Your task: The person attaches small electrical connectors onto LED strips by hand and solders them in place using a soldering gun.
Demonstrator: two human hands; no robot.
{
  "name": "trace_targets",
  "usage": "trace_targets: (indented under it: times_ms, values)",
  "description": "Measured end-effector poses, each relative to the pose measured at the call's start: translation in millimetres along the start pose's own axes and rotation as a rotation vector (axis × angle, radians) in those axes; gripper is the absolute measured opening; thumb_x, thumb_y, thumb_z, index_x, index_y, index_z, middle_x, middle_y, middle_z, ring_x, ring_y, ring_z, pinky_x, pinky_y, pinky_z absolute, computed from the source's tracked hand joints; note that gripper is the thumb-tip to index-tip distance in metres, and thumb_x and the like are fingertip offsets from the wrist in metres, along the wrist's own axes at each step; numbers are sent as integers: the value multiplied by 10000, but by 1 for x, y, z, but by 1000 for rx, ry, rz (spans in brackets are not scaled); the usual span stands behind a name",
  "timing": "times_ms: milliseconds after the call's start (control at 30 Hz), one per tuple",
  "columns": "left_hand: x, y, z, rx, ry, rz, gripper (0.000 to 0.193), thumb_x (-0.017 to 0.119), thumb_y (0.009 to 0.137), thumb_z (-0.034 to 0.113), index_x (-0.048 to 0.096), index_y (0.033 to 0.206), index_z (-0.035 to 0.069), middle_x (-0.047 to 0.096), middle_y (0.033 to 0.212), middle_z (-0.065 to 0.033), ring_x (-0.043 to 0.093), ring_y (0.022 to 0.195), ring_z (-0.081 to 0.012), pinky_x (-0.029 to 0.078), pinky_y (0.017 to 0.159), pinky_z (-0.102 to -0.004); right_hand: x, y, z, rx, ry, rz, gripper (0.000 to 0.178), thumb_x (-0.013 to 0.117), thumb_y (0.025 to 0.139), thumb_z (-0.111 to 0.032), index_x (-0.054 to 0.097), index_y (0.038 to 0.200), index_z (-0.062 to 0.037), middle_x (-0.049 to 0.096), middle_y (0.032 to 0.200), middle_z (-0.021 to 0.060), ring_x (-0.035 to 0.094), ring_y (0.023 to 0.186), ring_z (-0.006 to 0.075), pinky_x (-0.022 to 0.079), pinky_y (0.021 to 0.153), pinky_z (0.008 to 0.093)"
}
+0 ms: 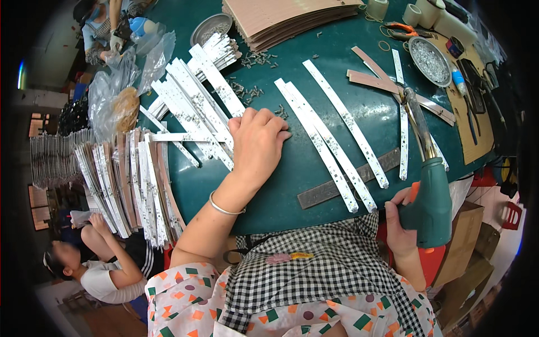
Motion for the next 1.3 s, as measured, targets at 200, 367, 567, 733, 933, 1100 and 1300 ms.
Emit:
trace_targets:
  times_ms: [200,367,567,733,933,1100,1300]
  values:
    - [-8,9,19,43,59,-25,157,751,738,56,669,870,78,604,823,-46,568,828,-223,392,779,-381,-8,11,-2,-47,30,-68,185,645,839,71,532,962,-8,549,862,57,518,749,147,415,659,254]
    - [12,-6,52,-311,-1138,-329,109,679,890,48,626,966,-9,673,894,-53,619,780,-120,507,723,-269,3,20,-7,-37,190,-101,381,587,843,124,477,1203,65,559,849,77,532,742,146,450,670,270]
    - [41,-23,91,-506,-1720,-464,188,700,899,129,584,946,-11,672,912,-112,642,839,-149,522,786,-274,39,34,-19,-28,365,-186,355,607,912,17,495,1248,41,647,1005,112,633,878,148,525,763,278]
    - [43,-24,101,-444,-1725,-466,103,649,923,46,584,964,-23,671,933,-89,644,872,-124,528,803,-252,43,40,-23,27,489,-228,221,596,933,1,552,1147,38,660,999,109,643,888,140,539,772,269]
    - [35,-24,99,-372,-1531,-314,113,709,871,32,619,917,-18,687,890,-75,655,808,-111,537,739,-248,41,40,-22,-11,391,-218,171,620,914,13,587,1081,26,665,941,75,628,830,108,520,723,244]
    - [26,-23,96,-314,-1380,-172,116,754,822,34,663,883,-3,710,824,-66,660,712,-104,530,627,-242,46,37,-16,16,300,-229,100,597,907,38,611,1000,3,615,869,23,567,767,82,466,664,229]
    - [-1,-20,98,-41,-1011,-54,154,773,751,-28,695,884,-32,712,835,-117,672,745,-179,529,687,-278,43,40,-26,-65,168,-200,75,595,901,35,601,966,-1,596,849,14,544,752,75,448,651,231]
Point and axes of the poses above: each hand's wrist, its own y-axis towards the middle knuckle, its own x-axis out of the palm, z = x × y, the point moved 10 cm from there along y, towards the middle knuckle
